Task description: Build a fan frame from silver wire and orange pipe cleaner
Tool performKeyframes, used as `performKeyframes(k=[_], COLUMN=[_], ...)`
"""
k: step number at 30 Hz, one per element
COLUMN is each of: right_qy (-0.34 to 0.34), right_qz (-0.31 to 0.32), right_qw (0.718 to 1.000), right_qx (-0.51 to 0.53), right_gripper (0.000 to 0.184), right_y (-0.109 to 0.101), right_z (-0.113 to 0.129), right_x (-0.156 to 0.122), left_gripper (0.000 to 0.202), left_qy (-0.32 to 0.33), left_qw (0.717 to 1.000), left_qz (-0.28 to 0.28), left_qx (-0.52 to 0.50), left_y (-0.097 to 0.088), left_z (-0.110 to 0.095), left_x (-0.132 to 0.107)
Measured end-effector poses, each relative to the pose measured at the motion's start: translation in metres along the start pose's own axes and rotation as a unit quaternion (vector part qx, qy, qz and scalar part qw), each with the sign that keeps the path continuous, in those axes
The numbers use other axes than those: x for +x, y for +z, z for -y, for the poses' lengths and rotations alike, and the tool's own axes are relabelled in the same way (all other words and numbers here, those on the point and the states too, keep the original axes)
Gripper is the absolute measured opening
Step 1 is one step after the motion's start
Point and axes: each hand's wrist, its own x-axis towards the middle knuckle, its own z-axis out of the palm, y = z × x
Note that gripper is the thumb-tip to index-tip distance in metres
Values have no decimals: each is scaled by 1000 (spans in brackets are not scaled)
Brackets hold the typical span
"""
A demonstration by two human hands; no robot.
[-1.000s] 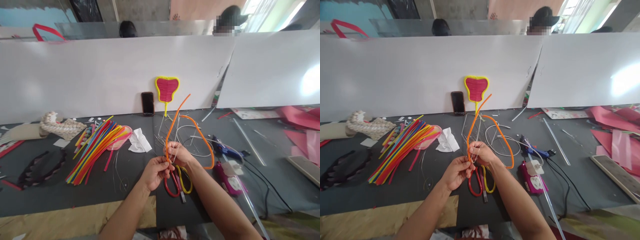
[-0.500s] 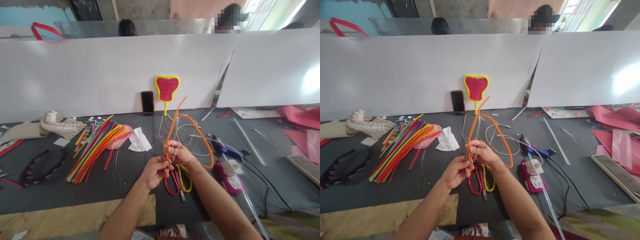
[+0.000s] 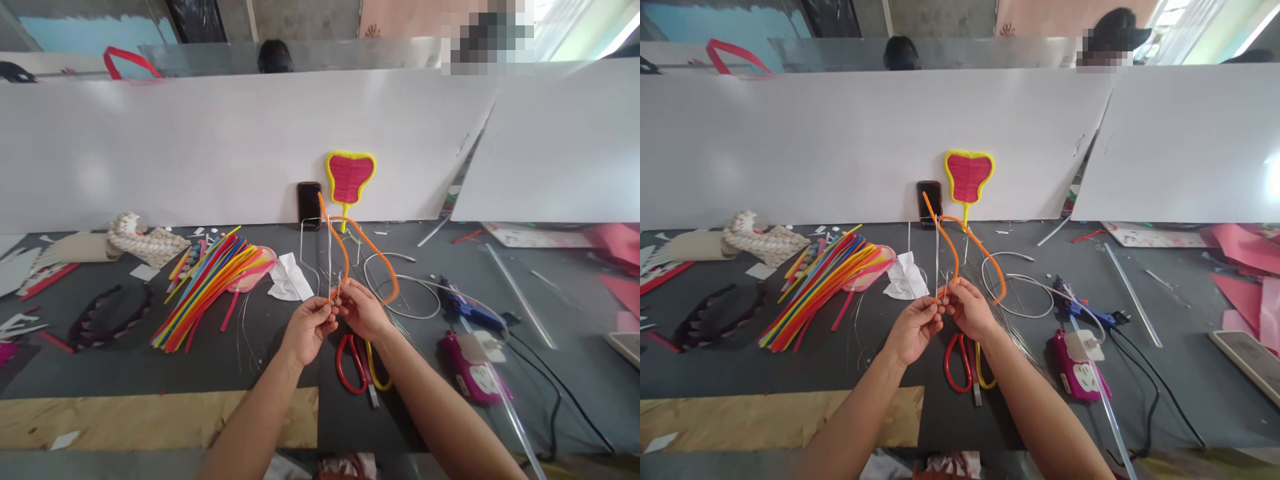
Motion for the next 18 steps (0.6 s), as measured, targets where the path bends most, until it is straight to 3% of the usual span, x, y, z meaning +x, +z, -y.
performKeyframes(k=[4,7,18], right_qy=[-34,-40,34], right_qz=[-29,-29,-52], right_qw=[999,998,998], right_qx=[-22,-31,6], right_gripper=[19,20,20], right_y=[7,11,13], right_z=[0,2,-8], right_x=[-4,-6,-7], left_gripper=[16,23,20], left_qy=[25,25,20], left_qw=[999,998,997], left_qz=[-32,-25,23], left_qx=[-31,-45,-66], left_y=[1,1,1], left_z=[1,1,0], left_x=[1,0,-4])
